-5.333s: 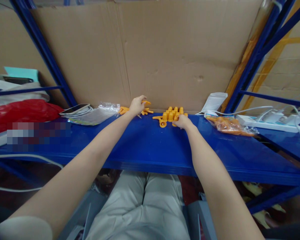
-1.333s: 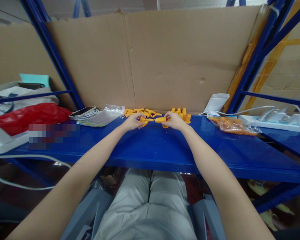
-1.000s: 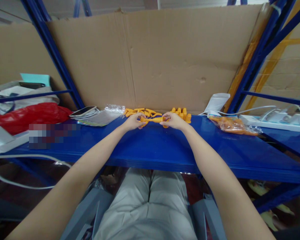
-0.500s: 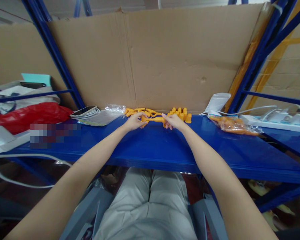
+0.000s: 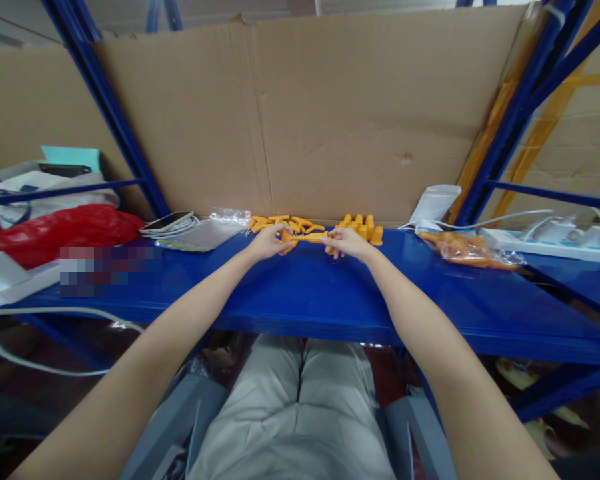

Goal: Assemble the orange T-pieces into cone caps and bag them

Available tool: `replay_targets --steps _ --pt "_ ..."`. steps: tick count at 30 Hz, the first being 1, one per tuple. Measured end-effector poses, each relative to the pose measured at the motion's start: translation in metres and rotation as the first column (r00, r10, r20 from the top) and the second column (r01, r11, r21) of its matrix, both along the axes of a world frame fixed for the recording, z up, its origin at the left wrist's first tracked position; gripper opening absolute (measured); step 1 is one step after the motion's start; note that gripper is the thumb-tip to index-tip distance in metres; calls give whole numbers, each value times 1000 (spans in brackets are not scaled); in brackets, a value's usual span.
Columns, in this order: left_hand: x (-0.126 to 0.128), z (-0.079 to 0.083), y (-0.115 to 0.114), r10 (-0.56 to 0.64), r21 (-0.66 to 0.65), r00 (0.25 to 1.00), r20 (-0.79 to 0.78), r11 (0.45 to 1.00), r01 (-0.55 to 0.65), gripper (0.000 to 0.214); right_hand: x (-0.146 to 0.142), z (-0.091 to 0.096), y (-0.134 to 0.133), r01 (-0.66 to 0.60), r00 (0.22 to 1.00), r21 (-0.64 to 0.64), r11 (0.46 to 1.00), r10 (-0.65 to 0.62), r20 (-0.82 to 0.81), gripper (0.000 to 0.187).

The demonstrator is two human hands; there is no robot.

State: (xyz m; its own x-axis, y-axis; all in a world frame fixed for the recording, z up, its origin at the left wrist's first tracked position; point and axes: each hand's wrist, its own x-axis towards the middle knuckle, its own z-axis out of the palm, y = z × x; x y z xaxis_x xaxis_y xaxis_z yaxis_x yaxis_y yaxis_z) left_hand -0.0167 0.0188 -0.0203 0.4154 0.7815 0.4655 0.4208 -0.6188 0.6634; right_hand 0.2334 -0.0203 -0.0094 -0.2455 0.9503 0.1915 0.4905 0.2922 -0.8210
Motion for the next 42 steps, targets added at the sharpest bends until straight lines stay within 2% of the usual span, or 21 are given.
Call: replay_targets --steps 3,17,26,30,36,42 --pt "-1 -1 2 -15 6 1000 3 1000 15 23 -1 1 -1 -16 1000 -7 1000 16 8 53" --pt "1 1 -1 17 46 999 -36 999 -16 21 -2 1 -3 54 996 -14 998 -53 75 69" --pt "0 1 1 11 85 1000 -27 996 -9 21 -1 -1 2 42 999 4 999 -42 -3 58" --pt "-1 -2 3 16 44 1000 -22 999 -15 22 -2 -4 4 59 997 37 998 -57 -42 62" --pt "1 -3 2 -3 -38 1000 15 999 3 25 -1 -5 6 4 1000 74 997 -4 1 48" --pt "2 0 -1 -7 -24 1000 -3 1000 7 27 3 -3 7 -41 999 93 995 37 40 54"
